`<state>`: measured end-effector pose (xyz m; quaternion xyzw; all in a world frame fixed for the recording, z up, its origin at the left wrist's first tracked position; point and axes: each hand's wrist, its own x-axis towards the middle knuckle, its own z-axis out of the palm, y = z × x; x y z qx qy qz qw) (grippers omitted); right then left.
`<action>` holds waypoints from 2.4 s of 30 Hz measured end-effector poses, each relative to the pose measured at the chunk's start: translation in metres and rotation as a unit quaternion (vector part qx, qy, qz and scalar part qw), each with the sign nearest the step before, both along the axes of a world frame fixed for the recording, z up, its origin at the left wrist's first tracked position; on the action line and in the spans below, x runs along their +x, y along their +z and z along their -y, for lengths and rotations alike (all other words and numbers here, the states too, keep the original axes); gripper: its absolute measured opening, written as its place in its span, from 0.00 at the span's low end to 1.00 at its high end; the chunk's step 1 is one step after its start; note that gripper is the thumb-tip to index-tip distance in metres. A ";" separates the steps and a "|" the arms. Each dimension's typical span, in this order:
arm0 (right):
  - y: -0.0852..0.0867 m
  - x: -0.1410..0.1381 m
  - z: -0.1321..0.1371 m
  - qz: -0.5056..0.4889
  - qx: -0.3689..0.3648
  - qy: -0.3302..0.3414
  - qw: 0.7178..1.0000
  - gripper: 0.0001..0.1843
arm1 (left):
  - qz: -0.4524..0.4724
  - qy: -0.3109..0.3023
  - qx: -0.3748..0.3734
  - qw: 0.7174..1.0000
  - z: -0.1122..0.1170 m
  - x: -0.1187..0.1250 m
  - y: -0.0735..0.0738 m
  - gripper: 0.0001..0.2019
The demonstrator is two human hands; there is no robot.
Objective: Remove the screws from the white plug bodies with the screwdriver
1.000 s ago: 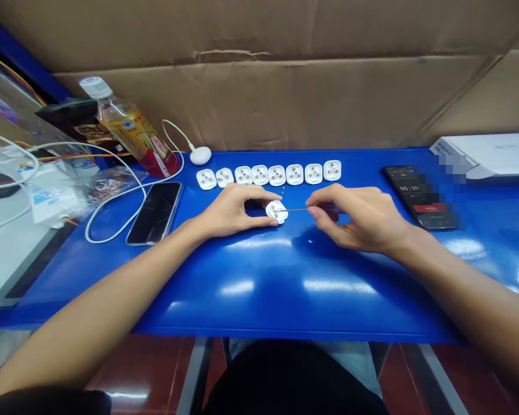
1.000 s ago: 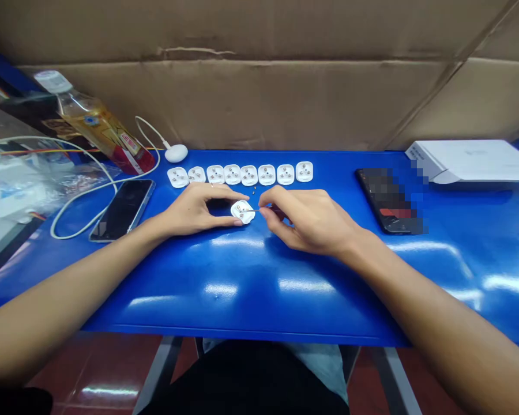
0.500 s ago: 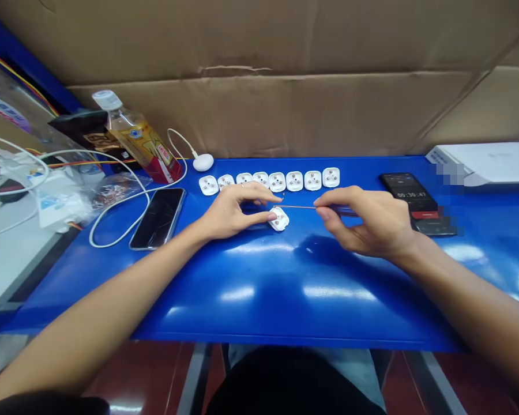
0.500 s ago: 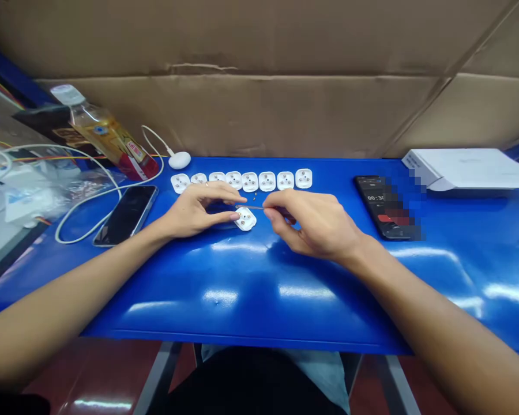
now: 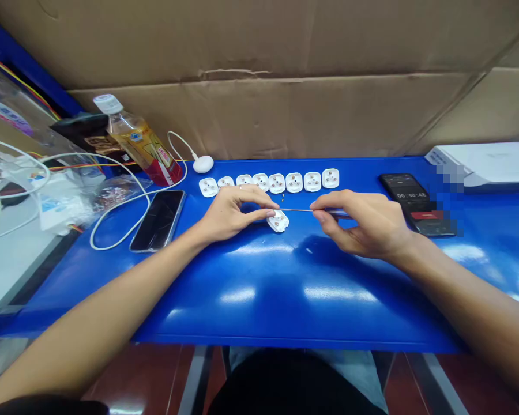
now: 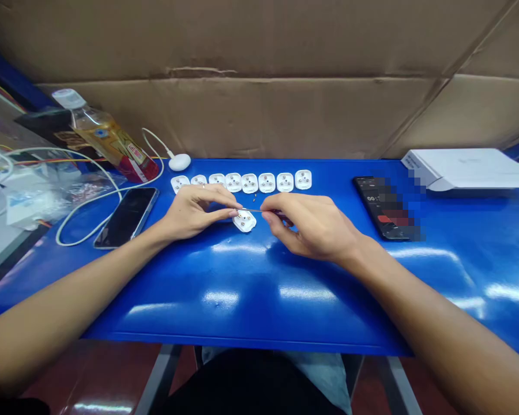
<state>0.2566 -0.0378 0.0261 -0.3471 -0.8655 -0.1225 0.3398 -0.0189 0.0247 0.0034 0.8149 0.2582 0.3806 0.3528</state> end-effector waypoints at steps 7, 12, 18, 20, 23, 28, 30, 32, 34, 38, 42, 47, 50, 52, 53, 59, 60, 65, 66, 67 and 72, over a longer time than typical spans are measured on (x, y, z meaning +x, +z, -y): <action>0.008 -0.005 -0.001 0.012 -0.057 0.016 0.998 0.05 | -0.075 0.051 0.155 0.984 0.004 0.000 0.008 0.05; 0.010 -0.004 -0.002 0.029 -0.081 0.065 0.994 0.06 | -0.107 0.069 0.191 0.973 0.009 0.003 0.011 0.05; 0.008 -0.005 -0.001 0.015 -0.071 0.053 0.996 0.05 | -0.117 0.085 0.170 0.975 0.012 0.005 0.010 0.05; 0.007 -0.005 -0.001 0.013 -0.073 0.048 0.996 0.05 | -0.116 0.076 0.159 0.978 0.012 0.006 0.010 0.05; 0.007 -0.004 -0.001 0.008 -0.069 0.041 0.997 0.05 | -0.098 0.072 0.143 0.982 0.012 0.005 0.012 0.07; 0.007 0.000 -0.001 0.009 -0.053 0.023 0.998 0.06 | -0.126 0.050 0.072 0.988 0.008 0.001 0.014 0.23; 0.007 0.001 0.000 0.007 -0.043 0.021 0.999 0.06 | -0.154 0.028 0.030 0.987 0.006 -0.001 0.013 0.28; 0.006 0.002 0.000 0.006 -0.035 0.022 0.999 0.07 | -0.168 0.015 -0.003 0.986 0.005 -0.002 0.011 0.27; 0.007 0.001 0.000 0.007 -0.039 0.029 0.999 0.07 | -0.165 0.009 -0.024 0.986 0.004 -0.002 0.009 0.24; 0.010 -0.002 0.001 0.013 -0.069 0.052 0.996 0.07 | -0.154 0.005 -0.039 0.987 0.003 -0.001 0.007 0.22; 0.011 -0.002 0.000 0.016 -0.074 0.056 0.996 0.07 | -0.156 0.002 -0.028 0.987 0.003 -0.002 0.007 0.22; 0.008 0.001 -0.003 0.031 -0.092 0.065 0.993 0.08 | -0.157 0.010 -0.023 0.987 0.004 -0.001 0.008 0.22; 0.008 0.001 -0.002 0.029 -0.090 0.070 0.993 0.08 | -0.153 0.010 -0.015 0.988 0.005 -0.001 0.008 0.21; 0.008 0.000 -0.002 0.030 -0.090 0.067 0.993 0.08 | -0.151 0.011 -0.011 0.988 0.004 -0.001 0.008 0.21; 0.009 0.000 -0.001 0.031 -0.092 0.064 0.993 0.08 | -0.150 0.011 -0.009 0.989 0.004 -0.001 0.008 0.21; 0.010 0.000 0.000 0.033 -0.084 0.055 0.994 0.08 | -0.128 -0.008 -0.015 0.992 0.003 -0.002 0.006 0.21; 0.010 0.000 0.000 0.034 -0.084 0.054 0.994 0.08 | -0.124 -0.012 -0.017 0.992 0.003 -0.002 0.006 0.21; 0.010 0.000 0.000 0.037 -0.057 0.071 0.995 0.09 | -0.117 -0.031 -0.026 0.992 0.003 -0.001 0.007 0.20; 0.010 0.000 0.000 0.040 -0.054 0.073 0.995 0.09 | -0.115 -0.033 -0.029 0.992 0.003 -0.001 0.007 0.20; 0.011 0.000 0.000 0.045 -0.052 0.074 0.995 0.09 | -0.113 -0.034 -0.033 0.992 0.002 -0.002 0.007 0.20; 0.012 0.001 -0.001 0.071 -0.040 0.094 0.992 0.08 | -0.108 -0.041 -0.048 0.992 0.001 -0.003 0.006 0.21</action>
